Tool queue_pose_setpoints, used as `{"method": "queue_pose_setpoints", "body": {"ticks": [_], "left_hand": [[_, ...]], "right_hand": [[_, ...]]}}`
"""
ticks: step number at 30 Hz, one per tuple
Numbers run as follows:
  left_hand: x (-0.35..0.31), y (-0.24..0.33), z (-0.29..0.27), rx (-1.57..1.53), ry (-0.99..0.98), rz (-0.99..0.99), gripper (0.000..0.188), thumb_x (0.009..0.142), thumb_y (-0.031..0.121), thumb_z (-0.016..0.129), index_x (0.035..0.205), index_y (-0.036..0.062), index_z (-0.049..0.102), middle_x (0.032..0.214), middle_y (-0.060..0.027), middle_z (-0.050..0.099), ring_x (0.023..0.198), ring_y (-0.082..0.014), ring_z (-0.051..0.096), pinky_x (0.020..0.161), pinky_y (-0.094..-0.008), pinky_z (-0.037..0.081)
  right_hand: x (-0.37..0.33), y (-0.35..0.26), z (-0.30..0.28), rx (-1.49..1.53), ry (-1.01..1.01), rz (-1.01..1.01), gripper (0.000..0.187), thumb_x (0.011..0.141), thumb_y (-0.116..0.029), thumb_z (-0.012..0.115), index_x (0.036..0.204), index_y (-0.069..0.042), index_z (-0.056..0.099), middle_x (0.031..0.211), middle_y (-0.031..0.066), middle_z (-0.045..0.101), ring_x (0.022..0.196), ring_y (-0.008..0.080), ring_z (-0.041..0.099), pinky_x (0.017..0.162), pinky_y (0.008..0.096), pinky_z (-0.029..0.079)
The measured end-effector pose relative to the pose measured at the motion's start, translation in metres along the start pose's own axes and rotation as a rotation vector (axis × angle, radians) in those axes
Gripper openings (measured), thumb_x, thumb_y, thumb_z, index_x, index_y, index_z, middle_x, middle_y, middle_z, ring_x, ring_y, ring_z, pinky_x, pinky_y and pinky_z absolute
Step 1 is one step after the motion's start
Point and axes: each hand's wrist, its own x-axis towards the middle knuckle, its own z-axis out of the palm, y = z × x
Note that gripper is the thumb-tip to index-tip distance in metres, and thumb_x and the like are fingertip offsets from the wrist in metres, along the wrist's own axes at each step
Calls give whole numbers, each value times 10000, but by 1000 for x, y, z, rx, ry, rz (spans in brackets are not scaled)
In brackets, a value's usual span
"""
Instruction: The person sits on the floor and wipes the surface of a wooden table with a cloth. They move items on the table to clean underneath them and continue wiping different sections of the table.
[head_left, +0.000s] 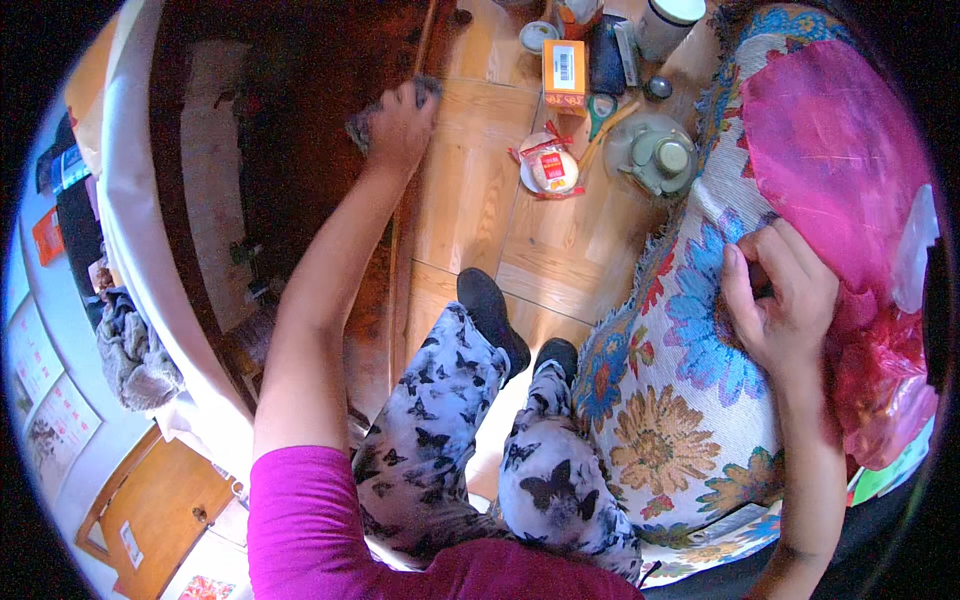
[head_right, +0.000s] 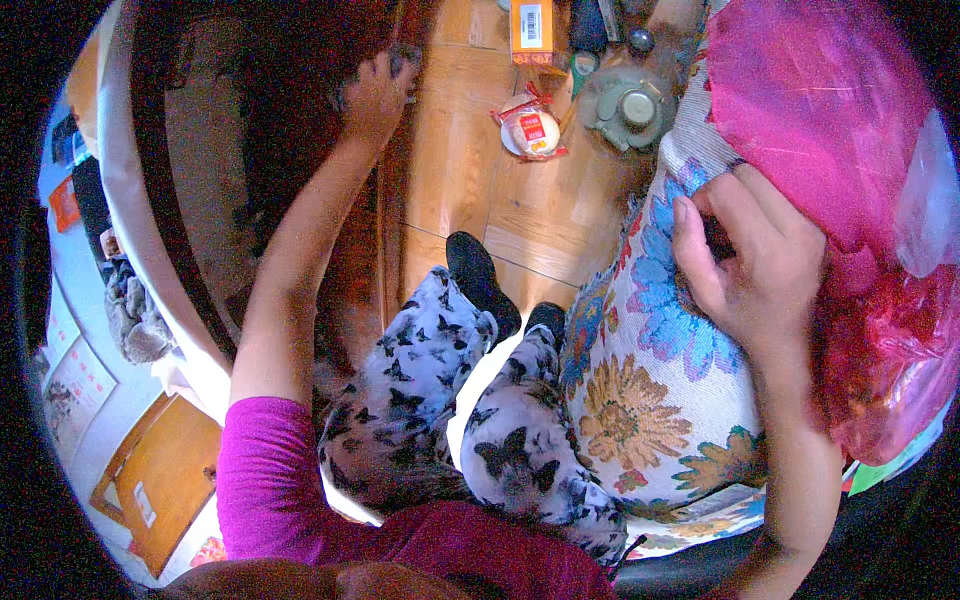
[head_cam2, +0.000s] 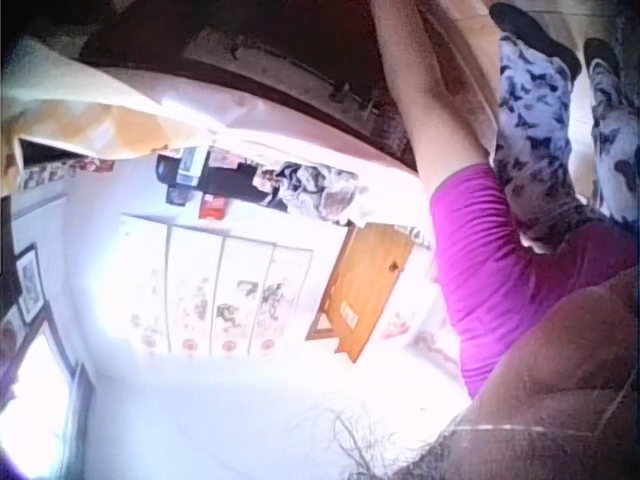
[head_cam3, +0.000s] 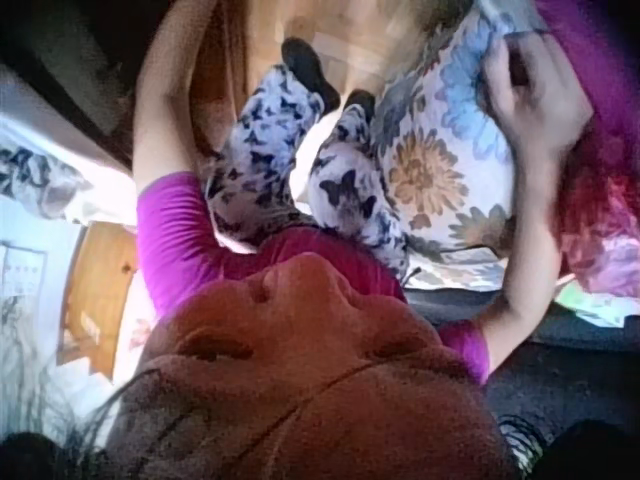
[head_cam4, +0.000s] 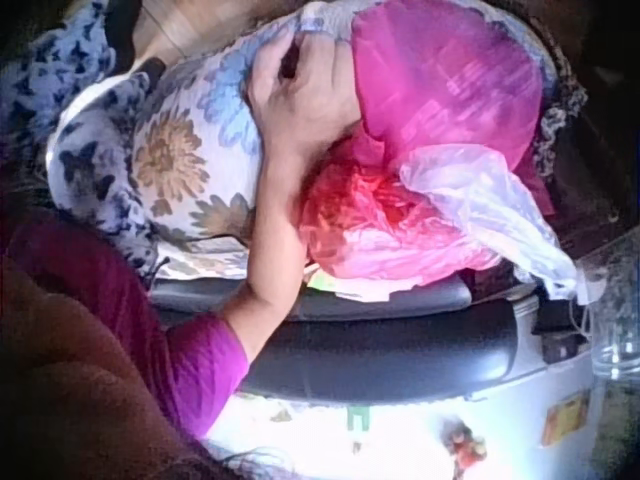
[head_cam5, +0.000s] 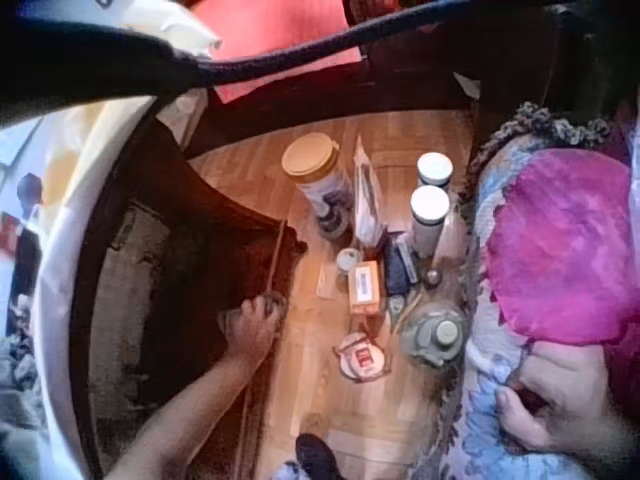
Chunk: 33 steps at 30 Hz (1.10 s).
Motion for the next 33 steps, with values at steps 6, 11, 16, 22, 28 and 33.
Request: {"method": "queue_pose_setpoints", "body": {"ticks": [6,11,16,22,28,33], "left_hand": [[-102,12,-7,-31,-200,97,343,874,294,682,1202,205,632,1242,-135,516,1117,-343,544,756,-468,597],[-49,6,-32,-132,-175,80,280,923,252,609,1190,168,623,1273,-162,516,1142,-360,566,713,-458,605],[111,14,-49,-195,284,110,286,918,281,634,1191,197,646,1245,-131,529,1065,-335,564,690,-501,557],[193,1,-12,274,131,-54,271,894,318,626,1098,239,785,1389,-41,462,1260,-252,415,855,-405,416],[164,19,-8,444,47,76,243,904,283,601,1097,246,744,1294,-60,486,1211,-294,423,843,-482,399],[99,23,-23,575,35,207,289,899,308,636,1154,239,752,1226,-85,524,1166,-317,461,703,-491,458]], "right_hand": [[-1,3,0,-7,6,12,142,834,-17,723,774,-20,595,695,100,503,544,234,533,515,340,411],[1,2,4,-28,8,40,159,808,-59,752,754,-59,603,681,102,513,561,267,550,521,376,428],[3,1,1,-53,-40,65,178,782,-68,773,746,-84,600,684,100,523,600,309,569,540,419,435],[3,6,-4,-34,-88,30,122,794,2,722,747,-48,621,655,74,499,535,216,519,494,336,386],[-1,10,-3,-28,-68,-3,105,809,23,701,759,-35,629,654,77,499,540,214,513,504,330,387],[0,6,-3,-10,-1,-14,117,812,5,713,757,-20,614,673,96,487,553,237,519,515,340,391]]}}
